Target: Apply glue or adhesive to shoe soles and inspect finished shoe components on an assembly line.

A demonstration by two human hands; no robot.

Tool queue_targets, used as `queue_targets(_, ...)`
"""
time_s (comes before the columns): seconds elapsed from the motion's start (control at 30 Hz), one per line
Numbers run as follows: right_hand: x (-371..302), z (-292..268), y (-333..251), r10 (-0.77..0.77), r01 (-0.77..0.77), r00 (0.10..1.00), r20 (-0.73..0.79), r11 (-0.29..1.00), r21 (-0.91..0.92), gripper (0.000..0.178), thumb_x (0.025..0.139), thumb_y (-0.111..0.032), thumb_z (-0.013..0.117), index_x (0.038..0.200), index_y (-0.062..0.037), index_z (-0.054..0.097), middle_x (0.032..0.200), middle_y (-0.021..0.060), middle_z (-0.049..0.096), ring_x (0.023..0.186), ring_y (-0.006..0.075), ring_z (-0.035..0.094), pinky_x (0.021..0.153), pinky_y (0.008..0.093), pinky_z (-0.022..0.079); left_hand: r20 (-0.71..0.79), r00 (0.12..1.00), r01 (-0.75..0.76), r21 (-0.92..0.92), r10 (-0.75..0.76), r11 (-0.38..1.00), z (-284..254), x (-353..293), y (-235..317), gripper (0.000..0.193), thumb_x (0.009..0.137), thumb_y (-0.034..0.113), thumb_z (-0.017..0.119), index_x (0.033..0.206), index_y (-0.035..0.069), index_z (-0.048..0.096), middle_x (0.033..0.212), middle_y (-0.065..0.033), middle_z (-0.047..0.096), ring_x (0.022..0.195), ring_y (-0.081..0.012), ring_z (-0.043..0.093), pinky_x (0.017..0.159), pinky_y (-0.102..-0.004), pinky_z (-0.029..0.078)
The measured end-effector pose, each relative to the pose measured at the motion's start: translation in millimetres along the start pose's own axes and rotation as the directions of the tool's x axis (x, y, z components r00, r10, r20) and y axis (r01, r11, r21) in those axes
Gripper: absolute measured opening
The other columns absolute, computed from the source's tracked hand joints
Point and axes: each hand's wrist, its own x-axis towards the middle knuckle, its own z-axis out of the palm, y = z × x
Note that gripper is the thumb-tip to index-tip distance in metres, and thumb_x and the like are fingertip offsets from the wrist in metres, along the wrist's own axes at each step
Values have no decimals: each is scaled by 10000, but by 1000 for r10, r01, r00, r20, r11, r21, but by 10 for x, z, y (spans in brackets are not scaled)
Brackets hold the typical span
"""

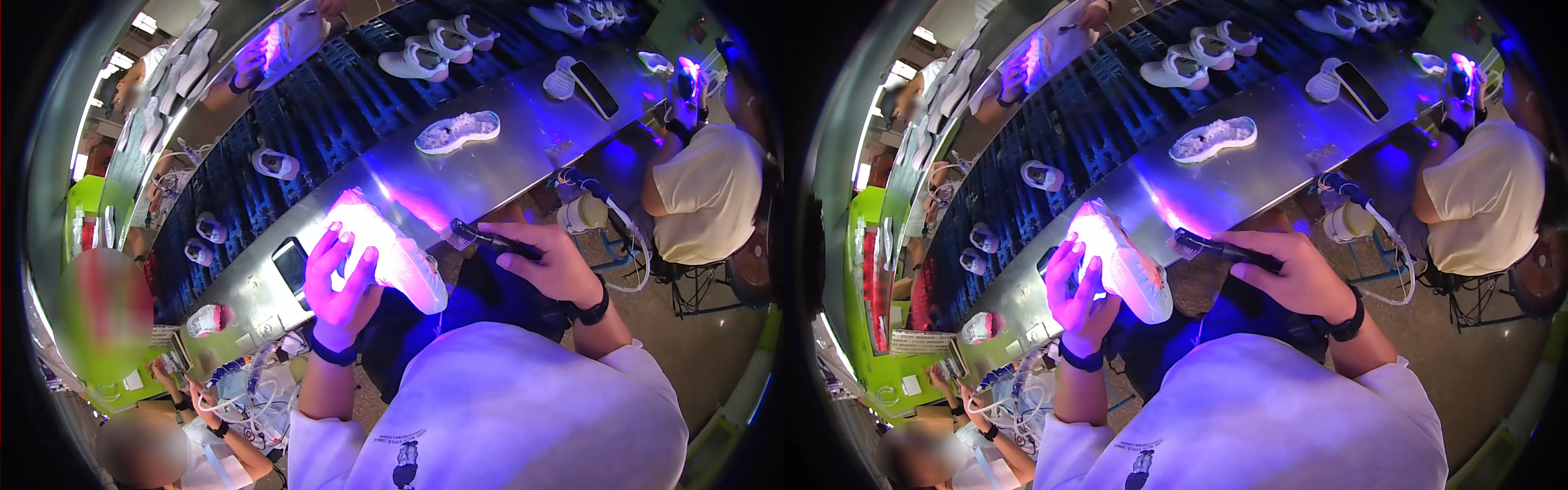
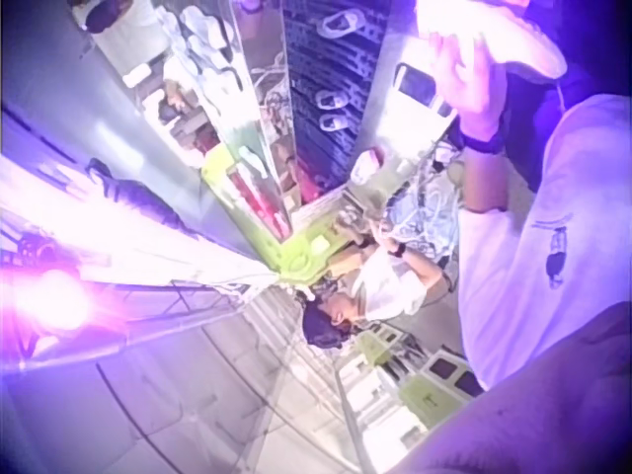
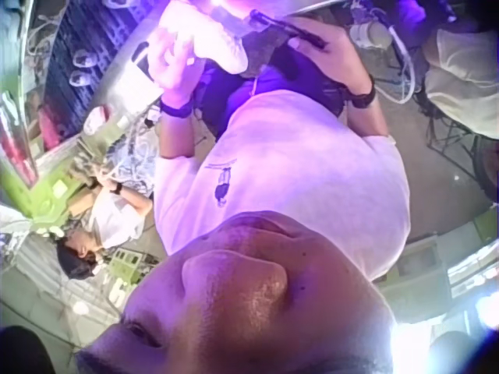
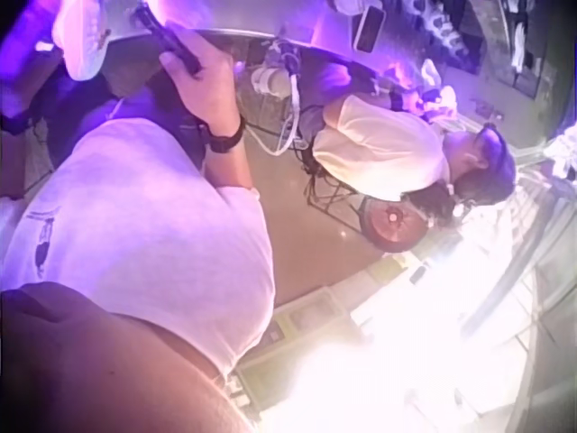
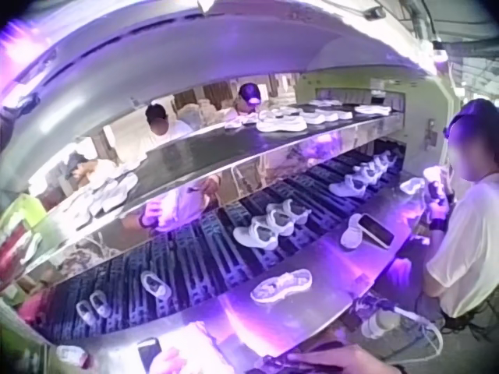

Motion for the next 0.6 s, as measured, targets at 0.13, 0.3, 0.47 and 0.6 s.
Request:
queue_targets(0.13, -24, -120, -142, -45, 45, 999, 11, 998, -32, 460, 860, 26, 728, 1315, -9, 662, 1147, 122, 753, 959, 185, 709, 856, 305, 532, 13, 997, -75, 37, 74, 997, -7, 37, 76, 564, 639, -9, 845, 1159, 191, 756, 1230, -137, 631, 1155, -413, 651, 939, -507, 596)
queue_targets(0.3, 46, -222, -312, -99, 103, 994, 37, 989, -110, 431, 835, 24, 748, 1260, -1, 685, 1164, 121, 755, 932, 248, 738, 820, 316, 553, 21, 990, -141, 34, 141, 989, -35, 90, 118, 470, 718, 33, 862, 1136, 225, 768, 1251, -114, 618, 1146, -391, 652, 947, -510, 603)
queue_targets(0.47, 131, -251, -383, -86, 93, 995, 50, 982, -164, 427, 832, 23, 746, 1254, -14, 692, 1145, 117, 758, 904, 254, 737, 805, 314, 555, 76, 979, -194, 50, 190, 980, -50, 141, 146, 462, 728, 51, 863, 1140, 240, 776, 1269, -116, 606, 1154, -386, 647, 953, -531, 602)
queue_targets(0.6, 234, -236, -354, -102, 115, 990, 101, 984, -134, 446, 860, -5, 738, 1300, -30, 675, 1036, 146, 750, 895, 234, 729, 797, 323, 543, 85, 991, -105, 41, 101, 994, -32, 149, 96, 549, 656, 72, 881, 1173, 221, 771, 1245, -126, 622, 1160, -395, 646, 944, -515, 595)
